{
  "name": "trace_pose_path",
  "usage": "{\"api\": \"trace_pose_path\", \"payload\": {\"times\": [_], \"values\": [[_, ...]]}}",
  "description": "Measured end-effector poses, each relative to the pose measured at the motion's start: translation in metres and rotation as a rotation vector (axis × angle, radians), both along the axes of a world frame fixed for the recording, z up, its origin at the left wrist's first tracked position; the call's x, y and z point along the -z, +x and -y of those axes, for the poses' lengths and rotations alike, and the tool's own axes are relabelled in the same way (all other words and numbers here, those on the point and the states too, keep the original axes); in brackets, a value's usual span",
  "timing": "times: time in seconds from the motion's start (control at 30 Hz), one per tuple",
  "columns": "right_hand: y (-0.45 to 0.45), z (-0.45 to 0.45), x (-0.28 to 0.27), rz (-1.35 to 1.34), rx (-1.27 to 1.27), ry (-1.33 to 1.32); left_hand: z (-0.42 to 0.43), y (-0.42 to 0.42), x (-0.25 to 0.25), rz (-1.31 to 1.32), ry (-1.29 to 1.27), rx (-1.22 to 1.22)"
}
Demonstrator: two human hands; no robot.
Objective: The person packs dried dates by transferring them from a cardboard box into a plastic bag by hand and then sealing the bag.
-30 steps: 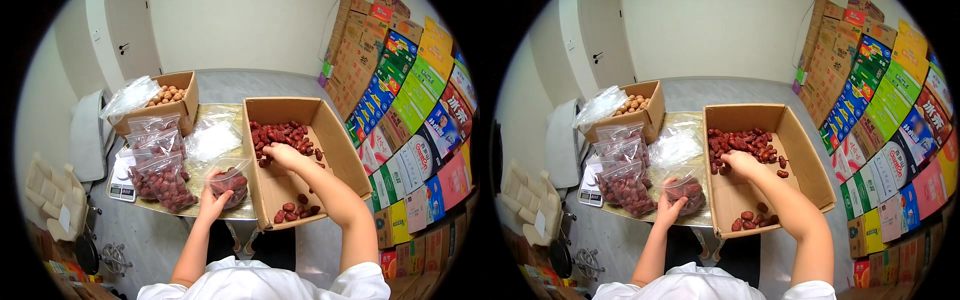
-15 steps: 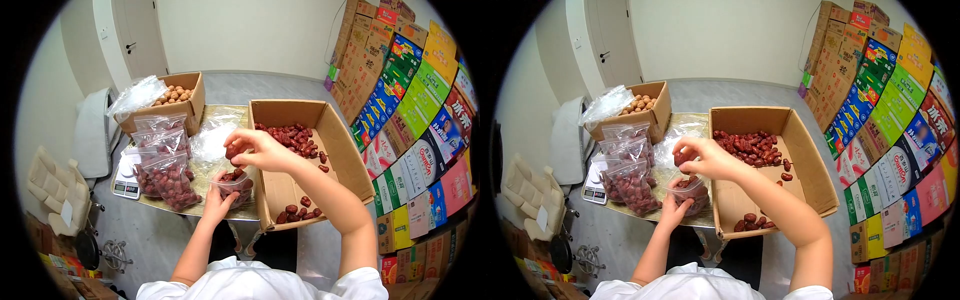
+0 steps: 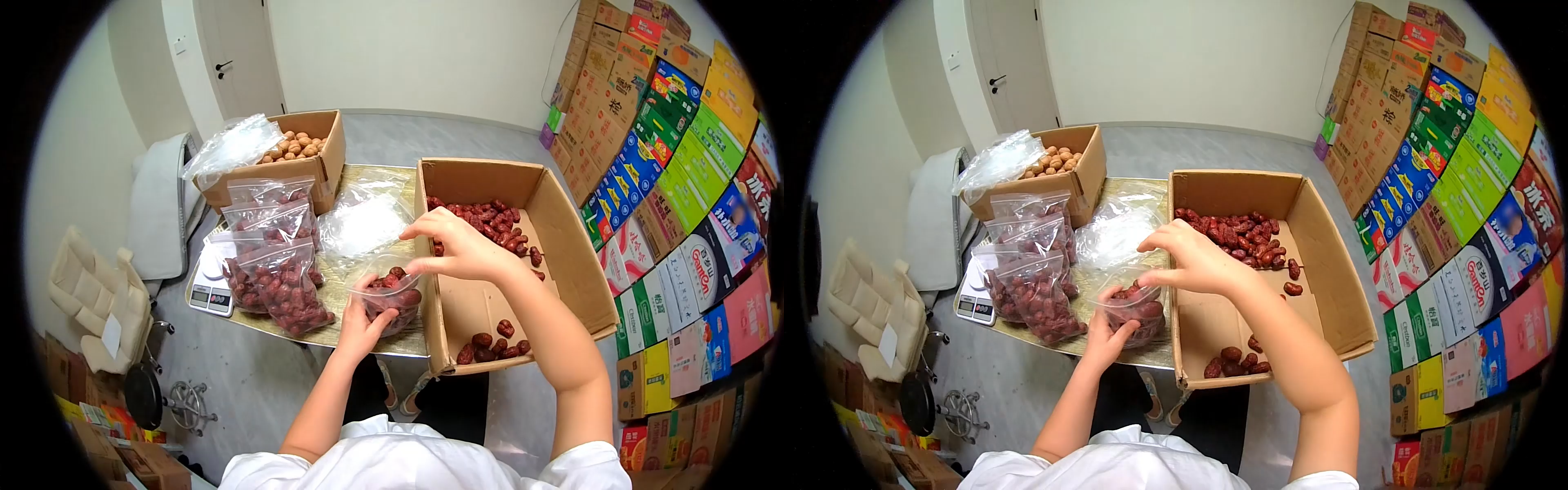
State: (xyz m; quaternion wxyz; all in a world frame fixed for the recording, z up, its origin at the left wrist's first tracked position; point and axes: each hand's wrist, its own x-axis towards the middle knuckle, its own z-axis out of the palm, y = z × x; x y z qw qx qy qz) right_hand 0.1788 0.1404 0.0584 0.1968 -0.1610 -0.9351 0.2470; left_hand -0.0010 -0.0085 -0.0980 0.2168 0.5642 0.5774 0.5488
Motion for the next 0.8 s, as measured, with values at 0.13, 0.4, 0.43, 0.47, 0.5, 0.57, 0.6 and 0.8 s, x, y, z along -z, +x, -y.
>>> {"api": "trace_pose_path", "payload": {"times": [0.13,0.4,0.43,0.47,0.5,0.57,0.6,0.8], "values": [[0.006,-0.015,0.019,0.148,-0.069,0.077,-0.005,-0.004,0.012,0.195,0.038,0.073],[-0.003,-0.013,0.028,0.074,-0.060,0.004,-0.019,-0.011,0.000,0.285,0.165,0.106],[-0.004,-0.012,0.030,0.073,-0.063,0.003,-0.021,-0.011,-0.005,0.284,0.164,0.104],[-0.004,-0.011,0.032,0.053,-0.045,0.011,-0.022,-0.012,-0.012,0.327,0.186,0.135],[-0.005,-0.012,0.033,0.032,-0.028,0.021,-0.024,-0.012,-0.017,0.369,0.210,0.167],[-0.004,-0.015,0.037,-0.004,-0.014,-0.016,-0.025,-0.013,-0.019,0.509,0.202,0.226],[-0.003,-0.015,0.036,-0.038,0.002,-0.056,-0.023,-0.014,-0.021,0.543,0.217,0.183],[-0.005,-0.010,0.027,0.031,0.061,-0.272,-0.018,-0.014,-0.023,0.817,0.292,0.178]]}}
